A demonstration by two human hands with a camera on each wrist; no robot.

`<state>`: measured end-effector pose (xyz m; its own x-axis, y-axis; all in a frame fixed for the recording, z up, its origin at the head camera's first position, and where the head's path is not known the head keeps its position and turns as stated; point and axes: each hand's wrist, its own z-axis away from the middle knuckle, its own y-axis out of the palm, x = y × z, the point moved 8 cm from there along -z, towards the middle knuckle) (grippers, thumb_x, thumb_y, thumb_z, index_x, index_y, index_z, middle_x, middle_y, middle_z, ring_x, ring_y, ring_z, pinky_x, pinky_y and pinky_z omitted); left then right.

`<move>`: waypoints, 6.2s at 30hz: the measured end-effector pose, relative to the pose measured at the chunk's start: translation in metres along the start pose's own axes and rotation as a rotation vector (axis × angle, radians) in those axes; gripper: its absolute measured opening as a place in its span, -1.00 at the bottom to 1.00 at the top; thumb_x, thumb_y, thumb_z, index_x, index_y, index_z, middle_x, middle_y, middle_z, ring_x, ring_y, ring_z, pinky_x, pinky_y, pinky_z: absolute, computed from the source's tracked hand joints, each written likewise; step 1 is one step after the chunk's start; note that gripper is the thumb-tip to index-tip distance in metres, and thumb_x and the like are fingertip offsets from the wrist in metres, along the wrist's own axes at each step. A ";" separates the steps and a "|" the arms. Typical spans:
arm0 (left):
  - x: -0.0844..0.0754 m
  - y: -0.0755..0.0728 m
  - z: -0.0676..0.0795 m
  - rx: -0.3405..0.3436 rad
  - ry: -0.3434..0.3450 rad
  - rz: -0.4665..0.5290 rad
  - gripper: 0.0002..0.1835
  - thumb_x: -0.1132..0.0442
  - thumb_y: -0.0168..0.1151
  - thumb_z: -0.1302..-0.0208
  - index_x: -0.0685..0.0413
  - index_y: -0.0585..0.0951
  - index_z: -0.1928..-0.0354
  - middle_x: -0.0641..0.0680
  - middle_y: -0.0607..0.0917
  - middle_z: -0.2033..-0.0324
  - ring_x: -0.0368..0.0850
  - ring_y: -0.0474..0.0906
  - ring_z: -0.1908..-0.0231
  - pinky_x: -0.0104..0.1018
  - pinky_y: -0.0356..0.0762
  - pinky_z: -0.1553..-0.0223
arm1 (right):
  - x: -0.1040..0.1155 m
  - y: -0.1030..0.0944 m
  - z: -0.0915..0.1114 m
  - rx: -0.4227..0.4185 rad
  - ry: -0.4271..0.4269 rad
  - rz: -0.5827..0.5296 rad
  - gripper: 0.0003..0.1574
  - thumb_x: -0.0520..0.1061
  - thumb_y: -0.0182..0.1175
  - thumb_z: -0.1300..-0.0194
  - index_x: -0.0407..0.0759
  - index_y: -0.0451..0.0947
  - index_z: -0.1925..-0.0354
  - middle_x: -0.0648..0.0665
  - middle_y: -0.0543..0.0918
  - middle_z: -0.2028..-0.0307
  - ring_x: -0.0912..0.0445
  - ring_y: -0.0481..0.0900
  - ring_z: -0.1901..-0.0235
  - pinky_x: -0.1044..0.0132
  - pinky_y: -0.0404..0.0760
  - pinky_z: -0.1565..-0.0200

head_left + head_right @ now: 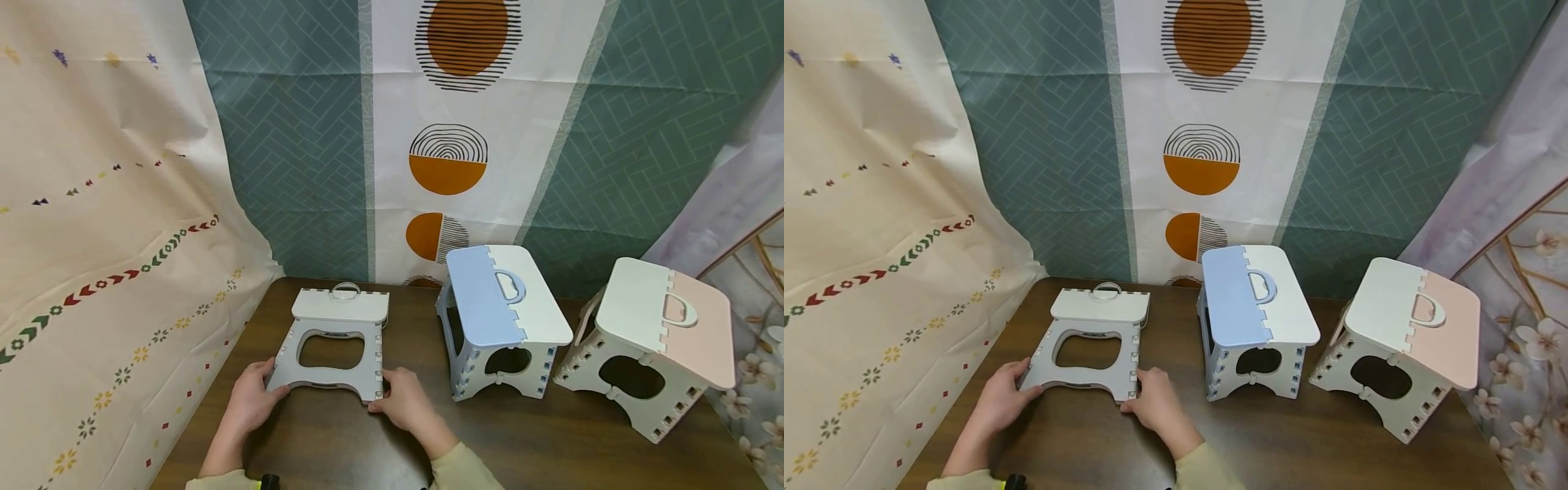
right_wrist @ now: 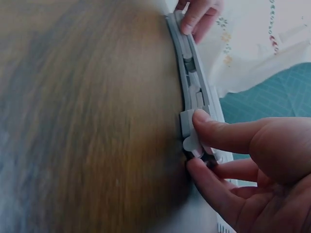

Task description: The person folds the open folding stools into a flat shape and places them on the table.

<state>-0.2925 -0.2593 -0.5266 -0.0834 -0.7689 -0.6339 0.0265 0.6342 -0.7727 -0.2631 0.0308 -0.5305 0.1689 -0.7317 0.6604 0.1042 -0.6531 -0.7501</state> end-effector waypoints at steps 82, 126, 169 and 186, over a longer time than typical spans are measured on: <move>-0.034 -0.037 -0.009 -0.265 0.118 0.129 -0.35 0.14 0.21 -0.42 0.33 0.30 -0.42 0.40 0.28 -0.33 0.40 0.23 -0.28 0.31 0.22 -0.16 | -0.037 -0.189 0.131 -0.937 -0.330 -0.225 -0.70 -0.47 0.33 -0.17 -0.19 0.75 0.18 -0.08 0.73 0.27 0.25 0.61 0.37 0.54 0.52 0.39; -0.139 0.016 -0.028 -0.151 0.215 0.342 -0.41 0.11 0.28 -0.38 0.01 0.42 -0.40 0.14 0.42 -0.32 0.11 0.36 -0.28 0.12 0.39 -0.21 | -0.155 -0.201 0.110 -1.027 0.217 -0.123 -0.47 -0.31 0.36 -0.09 -0.39 0.50 -0.06 -0.41 0.58 0.10 -0.32 0.48 0.03 -0.17 0.37 0.11; -0.146 0.045 -0.030 -0.048 0.239 0.351 -0.43 0.13 0.28 -0.39 -0.02 0.43 -0.40 0.09 0.47 -0.31 0.11 0.41 -0.28 0.08 0.43 -0.18 | -0.147 -0.186 0.092 -0.811 0.173 -0.194 -0.49 -0.38 0.26 -0.18 -0.32 0.45 -0.13 -0.41 0.66 0.03 -0.12 0.57 0.21 -0.03 0.52 0.23; -0.153 0.075 -0.027 0.120 0.243 0.367 -0.36 0.04 0.33 -0.33 -0.05 0.41 -0.41 0.11 0.37 -0.39 0.08 0.31 -0.36 0.10 0.38 -0.23 | -0.148 -0.180 0.085 -0.644 0.197 -0.240 -0.50 -0.30 0.23 -0.28 -0.31 0.41 -0.17 -0.36 0.61 -0.09 -0.11 0.53 -0.07 -0.06 0.48 -0.02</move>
<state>-0.3047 -0.0918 -0.4863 -0.2774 -0.4446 -0.8517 0.2123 0.8362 -0.5057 -0.2234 0.2733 -0.4961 0.0271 -0.5354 0.8441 -0.4934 -0.7416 -0.4545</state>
